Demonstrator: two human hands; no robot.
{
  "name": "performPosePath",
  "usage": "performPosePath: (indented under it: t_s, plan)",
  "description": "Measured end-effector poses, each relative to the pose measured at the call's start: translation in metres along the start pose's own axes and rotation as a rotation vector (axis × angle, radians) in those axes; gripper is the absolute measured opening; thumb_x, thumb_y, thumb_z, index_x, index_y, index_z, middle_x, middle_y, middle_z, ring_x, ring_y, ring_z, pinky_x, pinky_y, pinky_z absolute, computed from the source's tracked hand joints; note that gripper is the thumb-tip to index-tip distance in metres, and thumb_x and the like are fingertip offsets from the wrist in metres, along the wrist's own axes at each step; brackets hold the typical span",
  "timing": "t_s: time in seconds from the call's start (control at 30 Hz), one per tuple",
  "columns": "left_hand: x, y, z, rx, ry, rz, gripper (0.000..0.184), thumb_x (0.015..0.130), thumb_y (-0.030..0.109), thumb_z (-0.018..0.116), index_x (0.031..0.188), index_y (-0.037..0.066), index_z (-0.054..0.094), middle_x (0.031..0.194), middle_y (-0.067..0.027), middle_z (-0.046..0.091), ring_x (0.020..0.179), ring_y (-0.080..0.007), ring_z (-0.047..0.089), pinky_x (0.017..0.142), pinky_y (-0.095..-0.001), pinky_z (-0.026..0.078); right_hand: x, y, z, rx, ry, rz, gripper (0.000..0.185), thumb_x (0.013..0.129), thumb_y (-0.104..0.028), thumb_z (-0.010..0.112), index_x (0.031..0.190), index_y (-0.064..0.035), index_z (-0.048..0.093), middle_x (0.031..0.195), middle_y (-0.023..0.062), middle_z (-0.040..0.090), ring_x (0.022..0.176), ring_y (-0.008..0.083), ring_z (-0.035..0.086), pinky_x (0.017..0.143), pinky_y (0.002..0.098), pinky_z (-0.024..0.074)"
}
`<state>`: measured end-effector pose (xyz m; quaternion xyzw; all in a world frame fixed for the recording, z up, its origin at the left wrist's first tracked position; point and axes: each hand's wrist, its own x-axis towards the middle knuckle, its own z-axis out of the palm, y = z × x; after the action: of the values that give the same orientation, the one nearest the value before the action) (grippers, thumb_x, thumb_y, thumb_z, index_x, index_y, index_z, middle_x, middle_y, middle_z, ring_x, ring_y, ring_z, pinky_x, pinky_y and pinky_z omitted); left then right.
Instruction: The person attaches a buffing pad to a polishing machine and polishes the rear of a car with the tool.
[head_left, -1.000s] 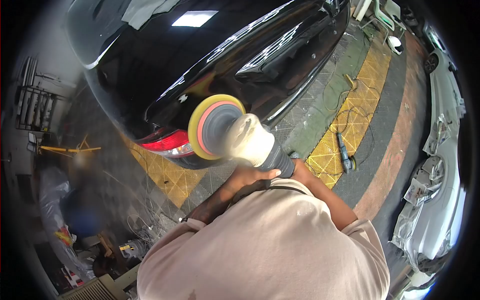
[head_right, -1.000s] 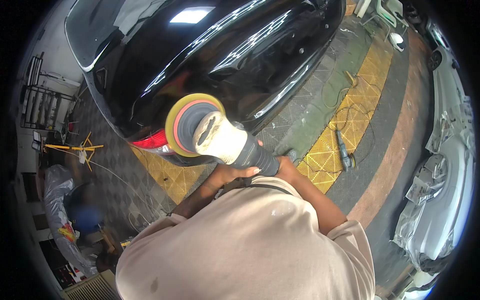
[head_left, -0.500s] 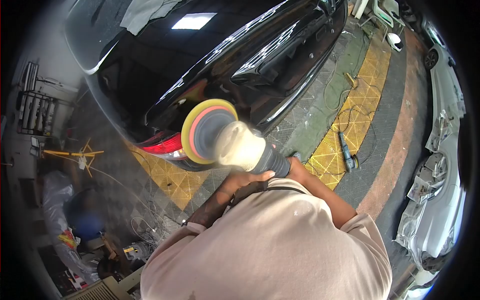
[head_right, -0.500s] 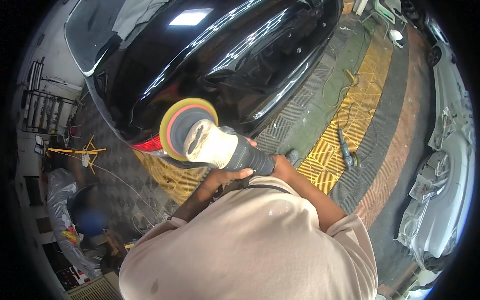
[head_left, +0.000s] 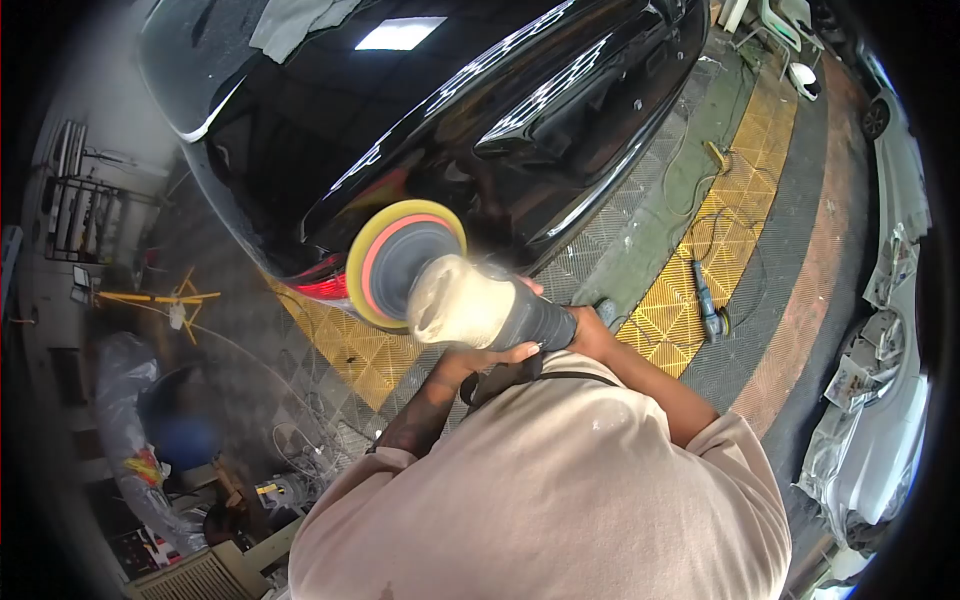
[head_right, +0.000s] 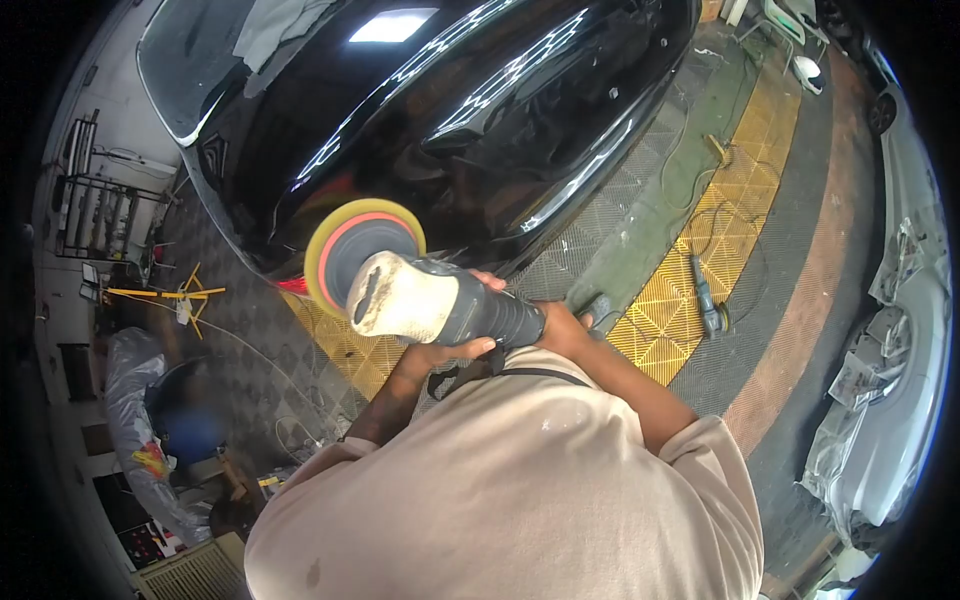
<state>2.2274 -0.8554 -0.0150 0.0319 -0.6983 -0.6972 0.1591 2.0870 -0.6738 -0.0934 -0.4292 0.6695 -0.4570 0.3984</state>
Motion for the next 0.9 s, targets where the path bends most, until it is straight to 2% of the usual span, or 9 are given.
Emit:
performPosePath:
  t_s: [0.03,0.17,0.33,0.5,0.57,0.6,0.67,0.8,0.9]
  plan:
    - [0.001,-0.004,-0.002,0.043,-0.072,-0.011,0.080,0.069,0.015,0.088,0.137,0.008,0.048,0.131,-0.0110,0.056,0.127,-0.0248,0.054,0.108,-0.0433,0.045,-0.002,0.001,0.002,0.004,-0.004,0.001,0.042,0.071,-0.016,0.085,0.107,0.0002,0.071,0.103,0.0167,0.076,0.094,0.0229,0.074,0.083,0.0365,0.0559]
    - [0.015,0.005,-0.006,0.212,-0.154,-0.089,0.078,0.069,0.015,0.089,0.136,0.006,0.049,0.128,-0.0087,0.059,0.124,-0.0221,0.055,0.106,-0.0390,0.046,-0.007,-0.004,0.014,0.170,0.118,0.045,0.039,0.072,-0.016,0.084,0.105,0.0005,0.071,0.100,0.0175,0.076,0.093,0.0267,0.074,0.082,0.0376,0.0558]
    - [-0.001,-0.005,-0.007,0.052,-0.074,-0.022,0.078,0.068,0.013,0.088,0.135,0.005,0.049,0.129,-0.0112,0.058,0.125,-0.0243,0.055,0.108,-0.0420,0.046,-0.003,-0.011,0.007,0.025,0.043,0.049,0.039,0.072,-0.017,0.084,0.104,-0.0002,0.071,0.100,0.0171,0.076,0.093,0.0237,0.074,0.083,0.0377,0.0559]
    - [-0.017,-0.026,0.009,0.081,-0.053,-0.028,0.075,0.070,0.014,0.088,0.134,0.005,0.051,0.128,-0.0107,0.058,0.124,-0.0234,0.055,0.109,-0.0409,0.044,-0.013,0.047,0.028,0.140,0.000,0.029,0.043,0.072,-0.019,0.085,0.108,-0.0013,0.071,0.102,0.0150,0.076,0.096,0.0212,0.073,0.085,0.0370,0.0557]
    - [-0.024,-0.058,0.015,0.294,-0.111,-0.266,0.077,0.070,0.017,0.091,0.135,0.005,0.053,0.131,-0.0105,0.058,0.126,-0.0229,0.055,0.110,-0.0394,0.043,-0.024,0.069,0.039,0.206,0.018,0.017,0.043,0.074,-0.019,0.085,0.111,-0.0018,0.071,0.103,0.0137,0.076,0.097,0.0198,0.073,0.086,0.0365,0.0556]
    - [-0.019,-0.059,0.022,0.172,-0.103,-0.389,0.083,0.069,0.020,0.093,0.139,0.005,0.053,0.136,-0.0102,0.058,0.128,-0.0232,0.054,0.111,-0.0395,0.042,-0.027,0.078,0.045,0.259,0.074,-0.007,0.045,0.075,-0.020,0.085,0.113,-0.0024,0.070,0.104,0.0122,0.076,0.098,0.0186,0.072,0.087,0.0363,0.0555]
    - [0.001,-0.050,0.037,0.058,-0.100,-0.409,0.088,0.067,0.022,0.094,0.142,0.003,0.051,0.139,-0.0109,0.057,0.130,-0.0257,0.053,0.113,-0.0409,0.041,-0.033,0.082,0.055,0.416,0.141,0.002,0.044,0.077,-0.019,0.083,0.116,-0.0037,0.069,0.107,0.0090,0.076,0.100,0.0166,0.070,0.088,0.0362,0.0553]
    - [0.024,-0.057,0.042,0.050,-0.272,-0.514,0.093,0.068,0.023,0.094,0.145,0.000,0.046,0.143,-0.0139,0.054,0.133,-0.0266,0.050,0.115,-0.0414,0.038,-0.036,0.099,0.069,0.363,0.236,-0.056,0.038,0.079,-0.015,0.079,0.114,-0.0036,0.069,0.105,0.0098,0.075,0.098,0.0173,0.070,0.087,0.0353,0.0549]
    - [0.009,-0.057,0.034,0.128,-0.178,-0.379,0.095,0.068,0.024,0.094,0.146,0.000,0.045,0.145,-0.0142,0.052,0.135,-0.0266,0.048,0.116,-0.0414,0.037,-0.031,0.106,0.077,0.408,0.222,-0.054,0.040,0.079,-0.015,0.079,0.116,-0.0035,0.069,0.106,0.0117,0.075,0.099,0.0177,0.070,0.088,0.0358,0.0545]
